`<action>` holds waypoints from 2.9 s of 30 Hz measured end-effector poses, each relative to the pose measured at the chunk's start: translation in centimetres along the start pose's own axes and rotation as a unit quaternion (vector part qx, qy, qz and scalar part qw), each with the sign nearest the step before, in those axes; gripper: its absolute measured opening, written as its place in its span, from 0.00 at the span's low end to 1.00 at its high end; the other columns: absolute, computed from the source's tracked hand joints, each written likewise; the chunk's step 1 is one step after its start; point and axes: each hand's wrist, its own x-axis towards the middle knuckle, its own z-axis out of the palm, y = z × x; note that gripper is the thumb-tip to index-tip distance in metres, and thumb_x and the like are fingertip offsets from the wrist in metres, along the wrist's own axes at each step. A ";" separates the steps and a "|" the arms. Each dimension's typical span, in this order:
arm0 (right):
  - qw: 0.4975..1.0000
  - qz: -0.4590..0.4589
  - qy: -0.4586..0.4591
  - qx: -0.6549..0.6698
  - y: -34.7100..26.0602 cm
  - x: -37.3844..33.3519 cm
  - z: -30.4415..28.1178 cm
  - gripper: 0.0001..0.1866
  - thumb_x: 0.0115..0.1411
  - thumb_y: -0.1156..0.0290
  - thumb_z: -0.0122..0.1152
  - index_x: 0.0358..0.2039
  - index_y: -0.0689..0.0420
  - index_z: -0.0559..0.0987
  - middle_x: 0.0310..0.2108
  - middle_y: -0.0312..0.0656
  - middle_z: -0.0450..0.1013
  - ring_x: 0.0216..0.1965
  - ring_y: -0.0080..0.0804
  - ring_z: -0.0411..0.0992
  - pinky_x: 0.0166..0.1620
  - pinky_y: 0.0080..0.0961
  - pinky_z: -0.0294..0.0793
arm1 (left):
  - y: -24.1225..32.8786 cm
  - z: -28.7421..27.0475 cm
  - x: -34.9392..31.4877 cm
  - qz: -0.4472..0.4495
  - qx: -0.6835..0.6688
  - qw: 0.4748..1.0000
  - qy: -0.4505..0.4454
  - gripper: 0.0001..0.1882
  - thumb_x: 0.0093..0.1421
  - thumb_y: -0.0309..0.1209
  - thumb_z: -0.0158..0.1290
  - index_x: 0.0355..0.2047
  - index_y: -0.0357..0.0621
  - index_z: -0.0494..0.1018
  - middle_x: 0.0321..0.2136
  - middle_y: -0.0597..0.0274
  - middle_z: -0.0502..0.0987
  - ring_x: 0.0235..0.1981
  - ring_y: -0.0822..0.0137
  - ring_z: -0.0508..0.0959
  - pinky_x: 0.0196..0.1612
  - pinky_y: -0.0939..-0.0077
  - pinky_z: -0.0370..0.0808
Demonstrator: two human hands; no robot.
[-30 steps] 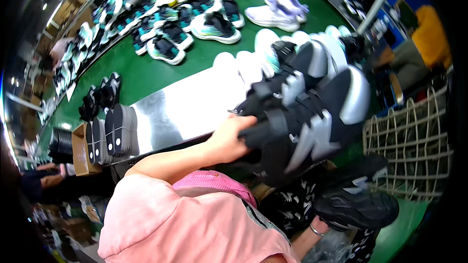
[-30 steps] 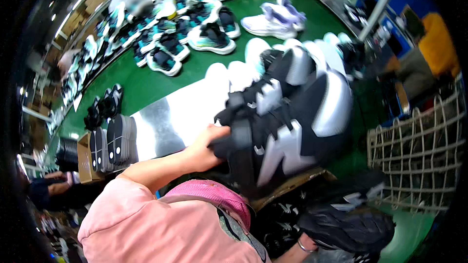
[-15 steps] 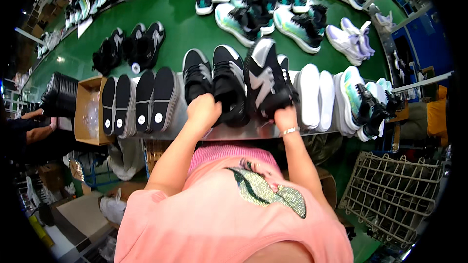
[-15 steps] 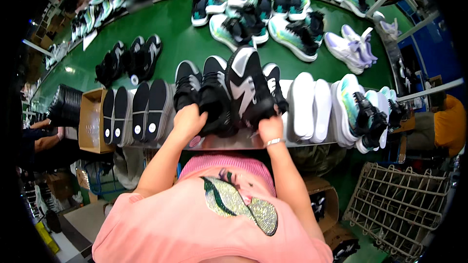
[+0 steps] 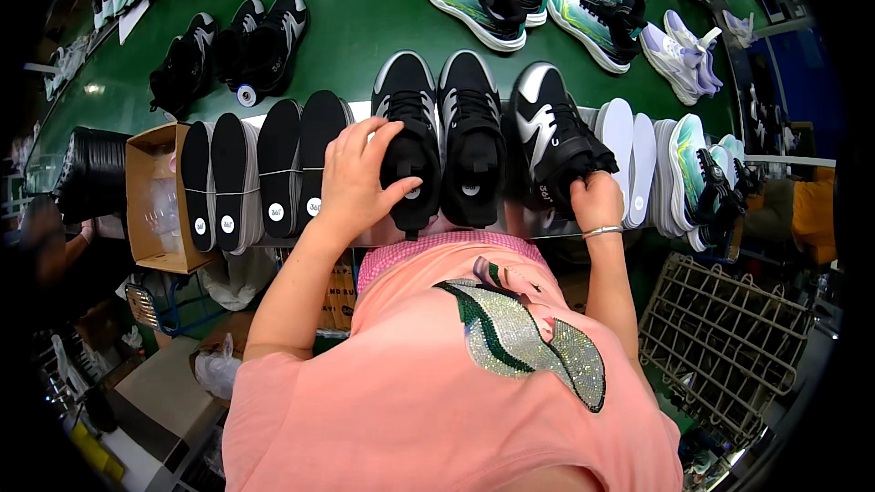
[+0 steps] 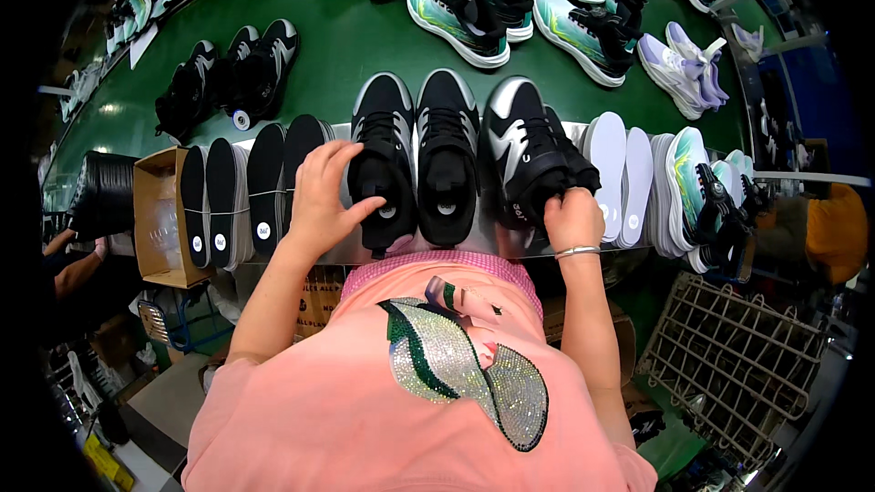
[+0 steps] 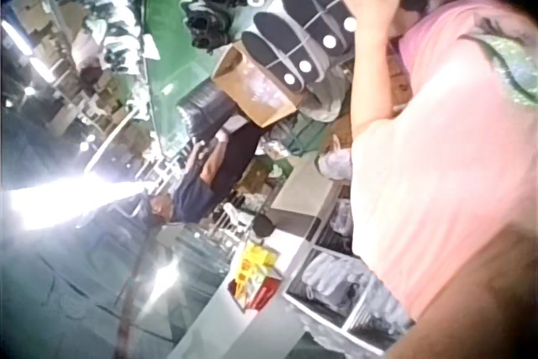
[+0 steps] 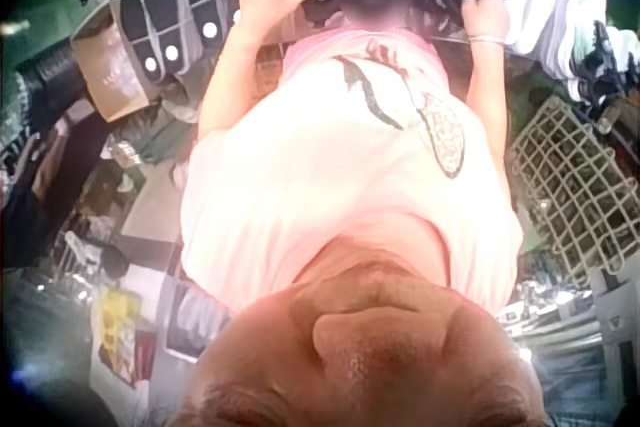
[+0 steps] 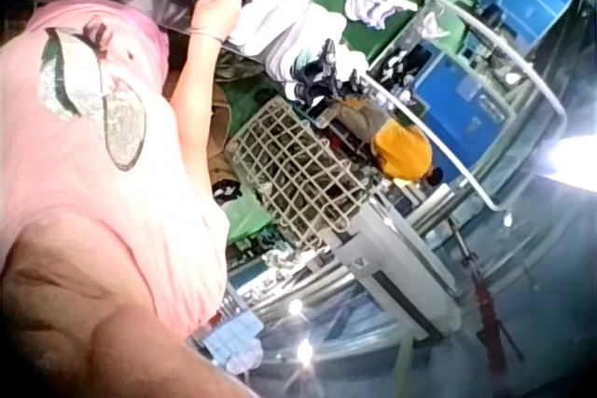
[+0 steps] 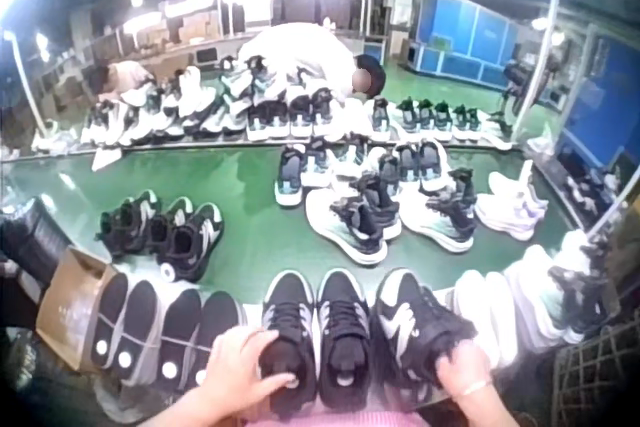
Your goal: The person picks up shoes from a large cardboard box on the floor and places them onto a metal counter next to a green conveyor belt, then moves pairs of shoes from the counter onto the belt.
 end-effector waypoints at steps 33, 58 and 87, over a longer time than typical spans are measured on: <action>0.858 -0.086 -0.411 0.295 -11.2 9.5 -1.3 0.14 0.41 0.65 0.61 0.25 0.64 0.74 0.28 0.42 0.68 0.33 0.33 0.66 0.28 0.35 0.71 | -4.9 3.2 8.9 -0.173 -0.314 0.912 -0.200 0.11 0.50 0.35 0.51 0.24 0.37 0.72 0.19 0.65 0.72 0.22 0.73 0.70 0.27 0.82 0.66; 0.840 -0.286 0.002 0.461 -4.9 3.5 -3.7 0.08 0.51 0.73 0.52 0.31 0.62 0.73 0.35 0.40 0.67 0.33 0.24 0.66 0.33 0.15 0.66 | -0.9 -1.1 6.8 -0.255 -0.491 0.833 0.004 0.28 0.45 0.30 0.48 0.47 0.33 0.55 0.15 0.54 0.71 0.20 0.70 0.73 0.25 0.78 0.70; 0.915 -0.251 0.184 0.258 -0.7 3.6 3.6 0.04 0.41 0.77 0.50 0.21 0.59 0.73 0.28 0.42 0.67 0.33 0.41 0.62 0.38 0.32 0.61 | -16.7 -1.5 29.7 -0.101 0.138 0.983 -0.069 0.15 0.50 0.34 0.46 0.37 0.43 0.68 0.30 0.51 0.74 0.34 0.54 0.73 0.35 0.65 0.69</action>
